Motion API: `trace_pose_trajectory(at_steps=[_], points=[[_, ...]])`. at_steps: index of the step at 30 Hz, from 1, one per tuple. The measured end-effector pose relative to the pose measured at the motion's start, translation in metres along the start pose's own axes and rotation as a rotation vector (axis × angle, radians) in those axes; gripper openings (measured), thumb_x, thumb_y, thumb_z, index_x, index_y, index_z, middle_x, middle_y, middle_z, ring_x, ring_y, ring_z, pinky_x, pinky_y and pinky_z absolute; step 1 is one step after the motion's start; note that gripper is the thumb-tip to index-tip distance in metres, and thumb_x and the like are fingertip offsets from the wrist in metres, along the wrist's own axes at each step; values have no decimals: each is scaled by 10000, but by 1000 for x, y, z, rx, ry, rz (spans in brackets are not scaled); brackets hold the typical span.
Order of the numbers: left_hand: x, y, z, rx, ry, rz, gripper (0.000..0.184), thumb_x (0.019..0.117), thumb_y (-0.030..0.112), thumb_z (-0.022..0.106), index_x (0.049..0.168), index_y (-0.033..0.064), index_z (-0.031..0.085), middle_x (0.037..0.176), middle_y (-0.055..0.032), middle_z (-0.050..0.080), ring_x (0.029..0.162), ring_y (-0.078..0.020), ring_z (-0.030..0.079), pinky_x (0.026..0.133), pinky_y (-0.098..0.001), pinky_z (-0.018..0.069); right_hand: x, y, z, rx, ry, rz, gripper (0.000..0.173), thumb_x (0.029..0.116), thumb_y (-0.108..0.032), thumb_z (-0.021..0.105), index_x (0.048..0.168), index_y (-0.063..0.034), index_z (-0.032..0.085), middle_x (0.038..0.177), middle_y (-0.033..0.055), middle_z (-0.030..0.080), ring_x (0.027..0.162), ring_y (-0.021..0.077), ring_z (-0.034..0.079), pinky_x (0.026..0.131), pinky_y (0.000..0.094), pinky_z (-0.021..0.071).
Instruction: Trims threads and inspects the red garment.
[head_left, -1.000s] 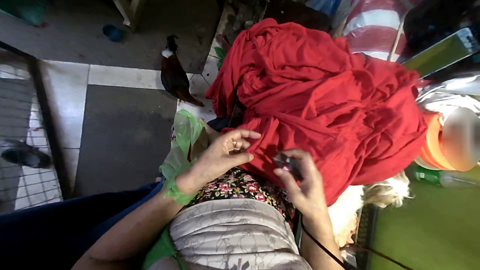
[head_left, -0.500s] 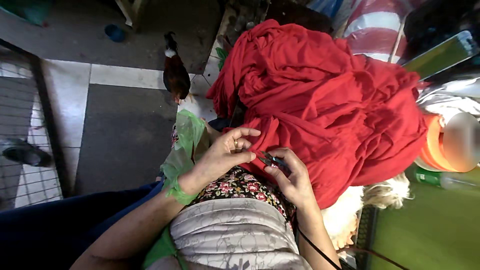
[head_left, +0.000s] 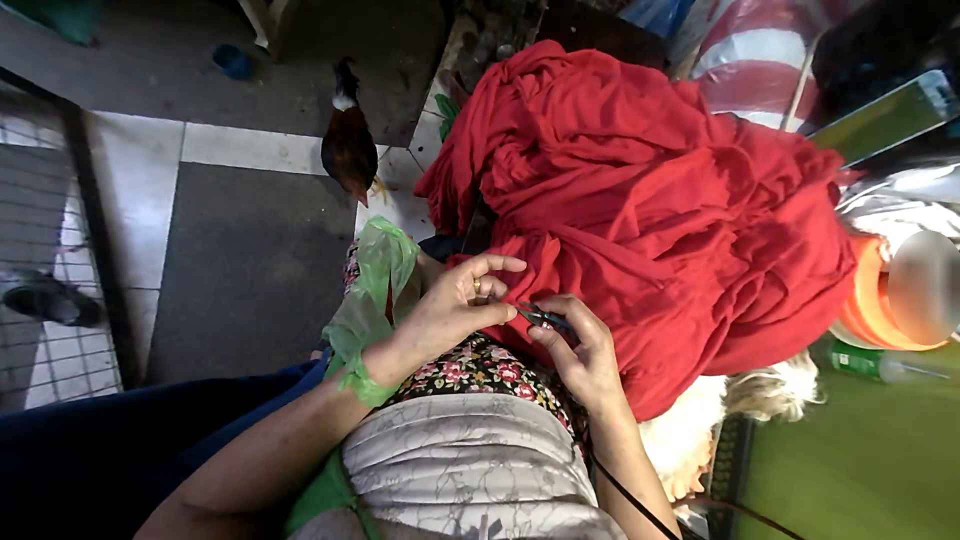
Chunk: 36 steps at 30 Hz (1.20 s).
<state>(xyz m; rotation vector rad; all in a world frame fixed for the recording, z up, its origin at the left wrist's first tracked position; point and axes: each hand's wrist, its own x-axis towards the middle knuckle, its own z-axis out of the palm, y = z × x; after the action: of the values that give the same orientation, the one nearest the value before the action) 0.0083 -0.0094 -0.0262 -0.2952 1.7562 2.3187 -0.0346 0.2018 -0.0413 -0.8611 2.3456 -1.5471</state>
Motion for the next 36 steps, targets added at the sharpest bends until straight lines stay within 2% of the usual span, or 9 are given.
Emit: trace_pose_trajectory(at_steps=[16, 25, 27, 29, 31, 33, 36], points=[[0, -1, 1, 1, 3, -5, 503, 867, -61, 658, 1341, 80, 570, 883, 6, 691, 759, -61, 669, 717, -220, 588, 1, 4, -2, 8, -31, -15, 197, 953, -105, 654, 1095, 27, 686, 1050, 89, 701, 965, 54, 664, 874, 215, 556], [0, -1, 2, 17, -4, -2, 504, 872, -70, 661, 1344, 83, 568, 867, 17, 694, 774, -57, 673, 733, -218, 584, 1, 5, -5, -38, -40, -21, 187, 985, -115, 608, 1079, 19, 698, 991, 80, 721, 909, 45, 675, 841, 215, 558], [0, -1, 1, 7, -6, 5, 514, 868, -68, 653, 1353, 78, 564, 867, 13, 696, 768, -61, 677, 737, -226, 594, 1, 4, -7, 24, -36, 10, 178, 986, -99, 603, 1090, 26, 677, 986, 55, 709, 901, 16, 662, 839, 198, 557], [0, 0, 1, -1, -9, 14, 508, 868, -57, 651, 1350, 76, 561, 861, 12, 692, 759, -62, 676, 736, -232, 597, 1, 3, -8, 119, -4, 92, 168, 984, -77, 585, 1120, 5, 641, 957, -13, 685, 864, -28, 641, 793, 168, 550], [0, 0, 1, -12, -9, 13, 511, 865, -56, 653, 1350, 75, 561, 852, 11, 691, 752, -61, 674, 733, -231, 597, 0, 2, -11, 186, 13, 152, 197, 971, -82, 588, 1157, -25, 618, 954, -47, 682, 865, -24, 643, 772, 175, 547], [0, 0, 0, -21, -9, 9, 522, 861, -63, 654, 1356, 71, 558, 852, 9, 691, 754, -60, 674, 737, -230, 595, 0, 2, -14, 203, -28, 155, 233, 956, -94, 604, 1177, -20, 608, 988, -34, 683, 910, -5, 651, 816, 196, 561], [0, 0, 0, -18, -8, 5, 519, 857, -70, 663, 1346, 73, 567, 855, 10, 692, 758, -64, 675, 727, -224, 591, -1, 2, -15, 119, -81, 82, 228, 952, -108, 631, 1141, 18, 645, 1017, 20, 697, 921, -13, 645, 830, 184, 552]])
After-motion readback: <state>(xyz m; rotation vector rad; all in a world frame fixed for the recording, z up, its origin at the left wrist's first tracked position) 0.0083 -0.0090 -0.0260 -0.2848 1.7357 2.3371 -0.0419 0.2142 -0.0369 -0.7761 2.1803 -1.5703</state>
